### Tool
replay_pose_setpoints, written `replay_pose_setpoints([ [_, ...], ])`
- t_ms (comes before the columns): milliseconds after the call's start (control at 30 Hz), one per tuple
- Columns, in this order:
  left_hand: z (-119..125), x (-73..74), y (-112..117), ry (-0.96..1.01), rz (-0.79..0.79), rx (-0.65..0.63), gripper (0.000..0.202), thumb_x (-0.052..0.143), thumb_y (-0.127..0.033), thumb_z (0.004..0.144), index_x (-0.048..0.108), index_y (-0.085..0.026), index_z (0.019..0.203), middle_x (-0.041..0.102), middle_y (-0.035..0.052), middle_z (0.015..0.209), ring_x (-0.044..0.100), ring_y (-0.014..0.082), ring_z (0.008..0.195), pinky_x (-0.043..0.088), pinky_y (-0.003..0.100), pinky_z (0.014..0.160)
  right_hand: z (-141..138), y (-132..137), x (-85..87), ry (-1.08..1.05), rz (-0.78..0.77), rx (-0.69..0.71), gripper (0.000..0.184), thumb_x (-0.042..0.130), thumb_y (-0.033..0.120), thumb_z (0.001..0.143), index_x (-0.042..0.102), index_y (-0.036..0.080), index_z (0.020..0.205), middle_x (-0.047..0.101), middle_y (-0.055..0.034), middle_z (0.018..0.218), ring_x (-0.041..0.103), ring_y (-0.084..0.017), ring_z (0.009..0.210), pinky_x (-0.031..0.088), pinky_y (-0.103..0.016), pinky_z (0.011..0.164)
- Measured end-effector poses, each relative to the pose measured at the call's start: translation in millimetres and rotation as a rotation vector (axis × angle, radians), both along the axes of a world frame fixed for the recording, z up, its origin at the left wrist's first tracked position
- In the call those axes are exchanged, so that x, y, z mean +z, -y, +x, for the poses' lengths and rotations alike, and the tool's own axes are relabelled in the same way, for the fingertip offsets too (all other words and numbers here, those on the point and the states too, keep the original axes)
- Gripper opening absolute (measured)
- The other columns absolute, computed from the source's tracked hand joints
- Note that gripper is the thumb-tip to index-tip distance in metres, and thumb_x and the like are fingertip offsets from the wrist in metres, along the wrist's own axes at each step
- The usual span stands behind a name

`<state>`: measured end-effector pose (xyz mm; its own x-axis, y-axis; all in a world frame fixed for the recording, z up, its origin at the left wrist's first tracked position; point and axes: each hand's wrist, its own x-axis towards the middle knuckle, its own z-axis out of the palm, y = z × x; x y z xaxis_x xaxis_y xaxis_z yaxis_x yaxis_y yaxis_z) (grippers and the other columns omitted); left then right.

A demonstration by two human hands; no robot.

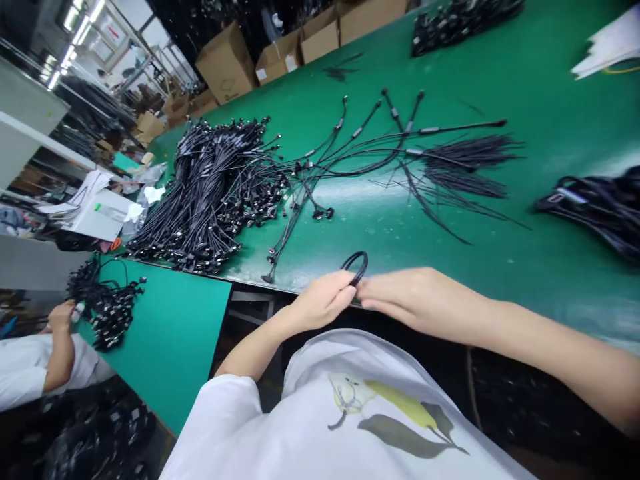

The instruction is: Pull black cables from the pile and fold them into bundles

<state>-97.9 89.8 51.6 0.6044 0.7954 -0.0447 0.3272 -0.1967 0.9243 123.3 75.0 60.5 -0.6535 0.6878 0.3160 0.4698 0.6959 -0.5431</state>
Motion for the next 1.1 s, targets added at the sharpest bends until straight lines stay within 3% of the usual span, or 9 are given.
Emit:
replay_pose_setpoints([
  [67,4,-2.8,5,0.005,-0.054,-0.010,0.033,0.041,-0.045,0.097,0.057,-0.017,0.098,0.060,0.0022,0.076,0.056,0.0145,0.073,0.046,0.032,0.079,-3,-11,2.1,-0.111,-0.064,0.012,0.033,0.041,0.033,0.099,0.071,0.023,0.090,0.070,-0.0022,0.081,0.064,-0.013,0.070,0.045,-0.023,0.064],
  [267,14,-3.8,0,0.517,-0.499,0.214,0.042,0.056,-0.059,0.086,0.055,-0.017,0.091,0.028,-0.0101,0.054,0.031,0.0066,0.047,0.042,0.026,0.061,-27,-23,-36.6,-0.594,-0.333,-0.438,0.035,0.062,0.055,0.083,0.064,0.020,0.091,0.064,-0.0037,0.082,0.061,-0.019,0.083,0.048,-0.031,0.077],
  [433,31,-10.9,10,0.577,-0.646,0.318,0.048,0.061,-0.063,0.081,0.056,-0.015,0.079,0.053,0.0010,0.074,0.055,0.0121,0.069,0.046,0.029,0.077,-50,-18,-63.4,-0.930,-0.727,-0.619,0.040,0.050,0.055,0.091,0.049,0.019,0.073,0.039,0.0053,0.057,0.035,-0.008,0.048,0.030,-0.021,0.047],
  [533,39,-21.2,19,0.645,-0.671,0.446,0.049,0.052,-0.064,0.086,0.047,-0.017,0.072,0.049,-0.0010,0.069,0.052,0.0115,0.065,0.047,0.030,0.077,-52,-14,-59.1,-1.042,-0.788,-0.579,0.041,0.059,0.056,0.086,0.049,0.019,0.071,0.035,0.0060,0.058,0.030,-0.007,0.049,0.025,-0.019,0.044],
  [633,39,-32.4,20,0.674,-0.562,0.552,0.047,0.049,-0.063,0.088,0.041,-0.020,0.073,0.035,-0.0066,0.061,0.039,0.0086,0.055,0.045,0.027,0.068,-58,-8,-45.9,-1.189,-0.906,-0.470,0.045,0.062,0.058,0.084,0.044,0.019,0.068,0.034,0.0052,0.061,0.032,-0.007,0.052,0.032,-0.019,0.046],
  [733,32,-39.7,16,0.479,-0.385,0.442,0.044,0.049,-0.063,0.088,0.048,-0.019,0.082,0.040,-0.0058,0.063,0.042,0.0098,0.059,0.043,0.027,0.069,-68,-2,-33.4,-1.321,-0.905,-0.498,0.045,0.064,0.061,0.081,0.048,0.019,0.072,0.047,-0.0004,0.078,0.050,-0.011,0.068,0.047,-0.022,0.056],
  [867,21,-38.5,12,0.174,-0.227,0.284,0.042,0.044,-0.058,0.092,0.054,-0.017,0.090,0.050,-0.0028,0.066,0.047,0.0118,0.064,0.038,0.026,0.068,-78,-3,-26.4,-1.319,-0.679,-0.563,0.045,0.066,0.060,0.079,0.049,0.018,0.071,0.053,-0.0071,0.111,0.060,-0.017,0.097,0.054,-0.026,0.068],
  [967,17,-38.9,15,0.039,-0.264,0.124,0.049,0.044,-0.063,0.090,0.052,-0.017,0.073,0.051,-0.0007,0.064,0.046,0.0127,0.063,0.036,0.026,0.064,-79,-8,-25.2,-1.222,-0.633,-0.576,0.044,0.075,0.048,0.074,0.042,0.019,0.071,0.053,-0.0019,0.096,0.059,-0.010,0.069,0.050,-0.023,0.053],
  [1100,18,-48.8,21,0.109,-0.339,0.015,0.062,0.039,-0.075,0.084,0.053,-0.017,0.066,0.052,0.0023,0.068,0.048,0.0143,0.069,0.039,0.028,0.072,-75,-13,-21.8,-1.371,-0.822,-0.541,0.037,0.069,0.046,0.081,0.040,0.025,0.087,0.043,0.0080,0.075,0.032,-0.001,0.038,0.027,-0.017,0.034],
])
